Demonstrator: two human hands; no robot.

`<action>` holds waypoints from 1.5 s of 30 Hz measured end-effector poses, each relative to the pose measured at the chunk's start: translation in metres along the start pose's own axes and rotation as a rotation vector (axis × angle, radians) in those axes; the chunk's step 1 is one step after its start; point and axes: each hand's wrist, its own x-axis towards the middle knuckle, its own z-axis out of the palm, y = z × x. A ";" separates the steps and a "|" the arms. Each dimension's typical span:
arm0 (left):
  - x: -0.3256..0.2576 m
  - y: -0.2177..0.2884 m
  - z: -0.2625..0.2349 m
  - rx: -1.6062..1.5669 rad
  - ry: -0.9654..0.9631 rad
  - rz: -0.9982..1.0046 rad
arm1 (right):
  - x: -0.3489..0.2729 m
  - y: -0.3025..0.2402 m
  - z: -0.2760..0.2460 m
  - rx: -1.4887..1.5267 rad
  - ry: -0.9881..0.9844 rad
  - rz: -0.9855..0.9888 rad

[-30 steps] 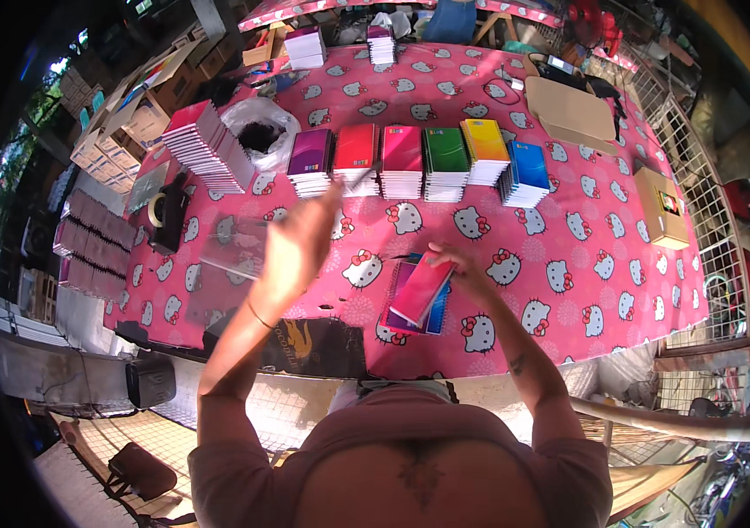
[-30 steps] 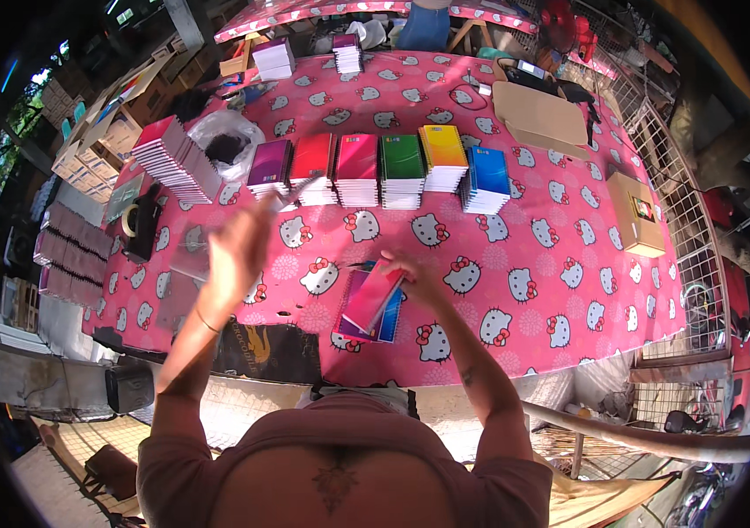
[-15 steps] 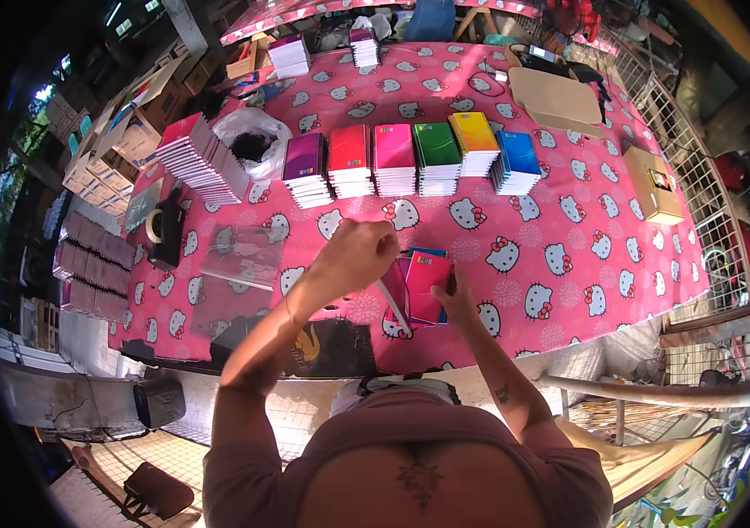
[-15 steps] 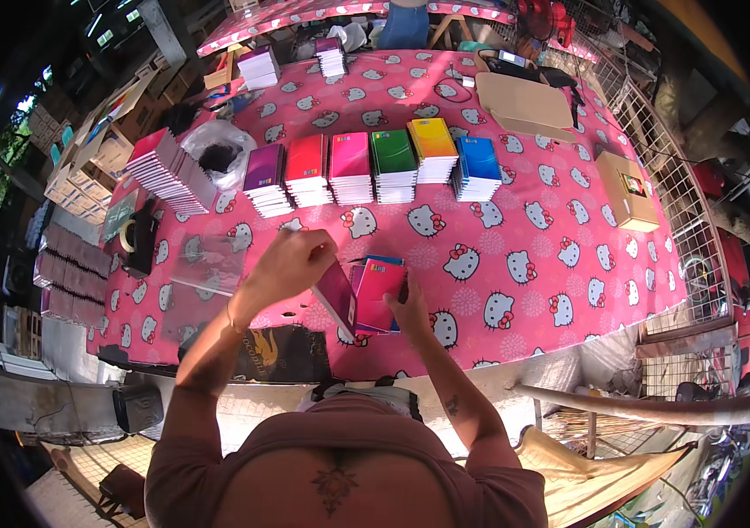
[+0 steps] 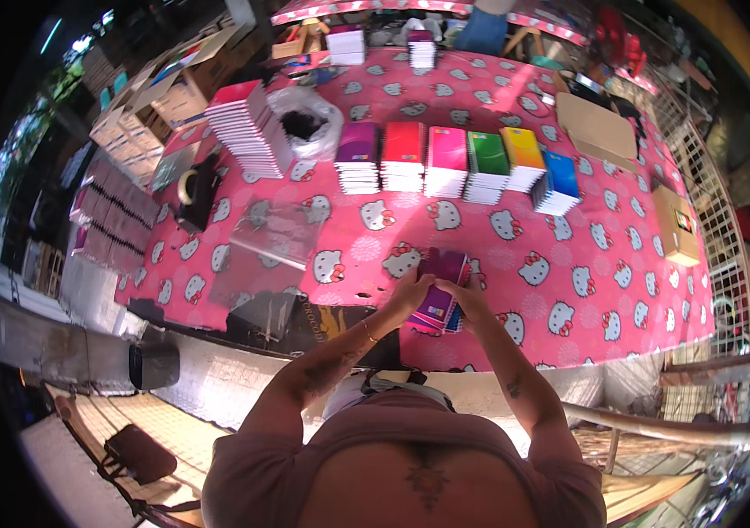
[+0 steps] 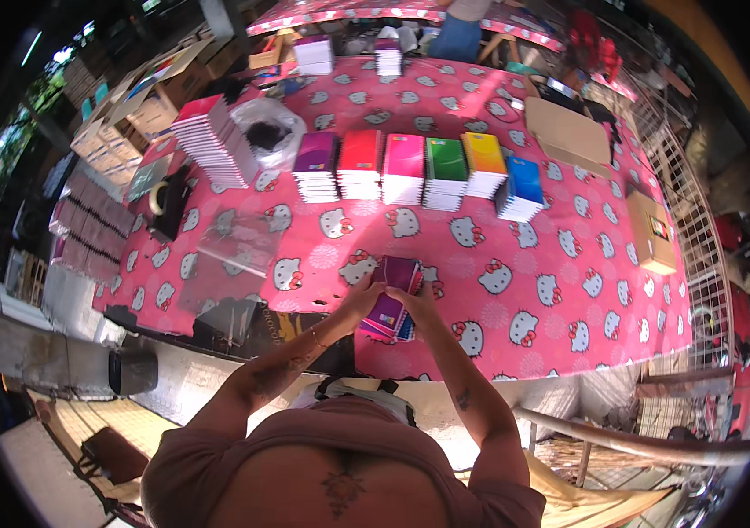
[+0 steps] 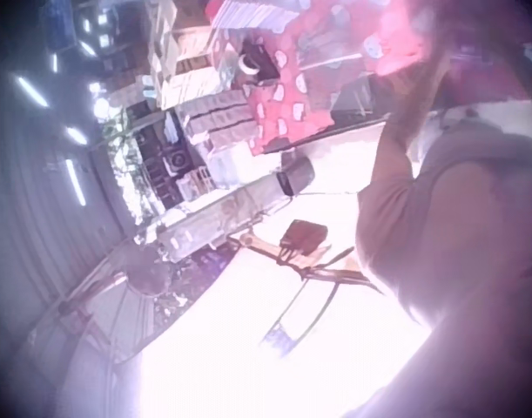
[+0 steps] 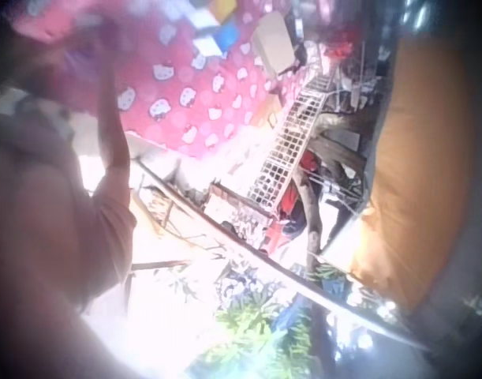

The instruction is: The person picks up notebooks from stacks on a table, places them into a plastic sleeve, and uses a tape dispenser to seal the package.

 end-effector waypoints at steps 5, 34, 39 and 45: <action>-0.111 0.028 -0.108 0.334 -0.049 0.573 | -0.003 -0.013 0.035 0.228 -0.112 0.406; -0.159 -0.033 -0.388 0.081 0.072 0.591 | 0.048 0.157 0.362 -0.311 -0.287 -0.562; -0.141 -0.051 -0.400 0.030 0.028 0.584 | 0.054 0.165 0.369 -0.301 -0.315 -0.625; -0.168 0.001 -0.417 0.533 0.014 0.539 | 0.056 0.155 0.360 -0.446 -0.311 -0.545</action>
